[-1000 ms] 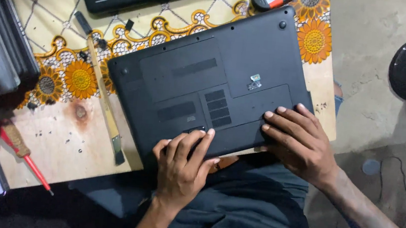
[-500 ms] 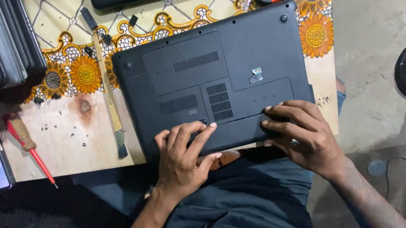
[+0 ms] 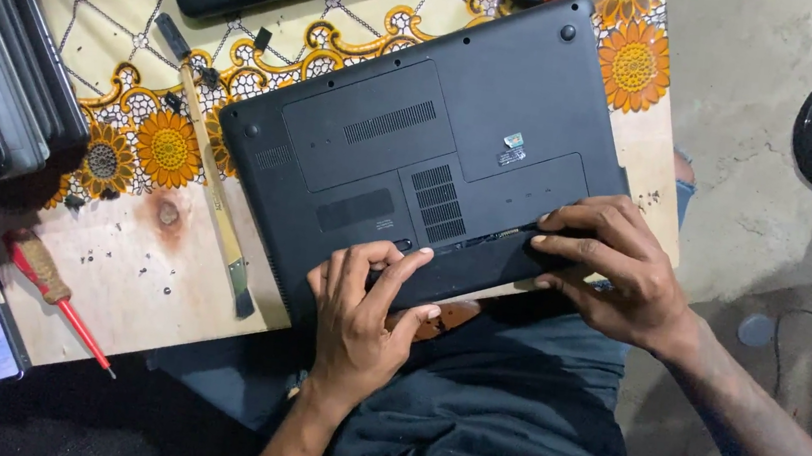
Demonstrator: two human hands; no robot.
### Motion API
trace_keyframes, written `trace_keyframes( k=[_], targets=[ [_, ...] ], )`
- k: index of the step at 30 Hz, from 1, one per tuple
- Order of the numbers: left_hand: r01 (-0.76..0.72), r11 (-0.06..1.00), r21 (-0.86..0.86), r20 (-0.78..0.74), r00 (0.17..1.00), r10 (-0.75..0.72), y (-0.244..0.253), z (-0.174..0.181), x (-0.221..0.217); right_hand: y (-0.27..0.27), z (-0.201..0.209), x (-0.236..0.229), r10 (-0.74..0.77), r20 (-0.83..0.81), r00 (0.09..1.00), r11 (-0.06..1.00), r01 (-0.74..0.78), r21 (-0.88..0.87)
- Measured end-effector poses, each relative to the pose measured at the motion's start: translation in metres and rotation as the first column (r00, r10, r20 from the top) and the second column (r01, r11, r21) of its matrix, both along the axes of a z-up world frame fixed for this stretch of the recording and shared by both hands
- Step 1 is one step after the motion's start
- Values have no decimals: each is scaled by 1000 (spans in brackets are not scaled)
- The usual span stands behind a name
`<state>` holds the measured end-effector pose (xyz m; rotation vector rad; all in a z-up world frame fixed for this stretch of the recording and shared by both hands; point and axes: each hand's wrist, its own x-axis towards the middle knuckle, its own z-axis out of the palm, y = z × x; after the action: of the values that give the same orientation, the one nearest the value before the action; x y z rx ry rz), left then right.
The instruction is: The person aligns and snaps the bottom cover onto a laptop chassis, pressing along the edges to secure it. They then flip the laptop over to inspect the top lid and place it on the table.
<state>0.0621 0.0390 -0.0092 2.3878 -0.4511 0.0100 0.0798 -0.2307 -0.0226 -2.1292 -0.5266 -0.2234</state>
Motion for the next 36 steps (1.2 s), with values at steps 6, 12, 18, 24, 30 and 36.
trace_keyframes(
  k=[6, 12, 18, 24, 30, 36],
  targets=[
    [-3, 1000, -2, 12, 1000, 3, -2, -1, 0, 1, 7, 5, 16, -48, 999, 1000, -17, -17],
    [12, 981, 194, 67, 997, -26, -3, 2, -4, -12, 9, 1, 190, -48, 981, 969, -195, -152],
    [38, 958, 285, 168, 982, -89, -1, -7, -7, -11, 5, -3, 211, 29, 977, 960, -201, -196],
    [-21, 886, 462, 273, 955, -120, -12, -9, -15, -8, 4, -6, 228, 122, 966, 921, -174, -348],
    [-82, 728, 681, 233, 966, -109, -28, -2, -33, -7, -6, -19, 230, 169, 958, 875, -128, -466],
    [-62, 919, 389, 157, 988, 1, -30, 4, -54, -1, -6, -23, 151, 209, 966, 923, -62, -379]
  ],
)
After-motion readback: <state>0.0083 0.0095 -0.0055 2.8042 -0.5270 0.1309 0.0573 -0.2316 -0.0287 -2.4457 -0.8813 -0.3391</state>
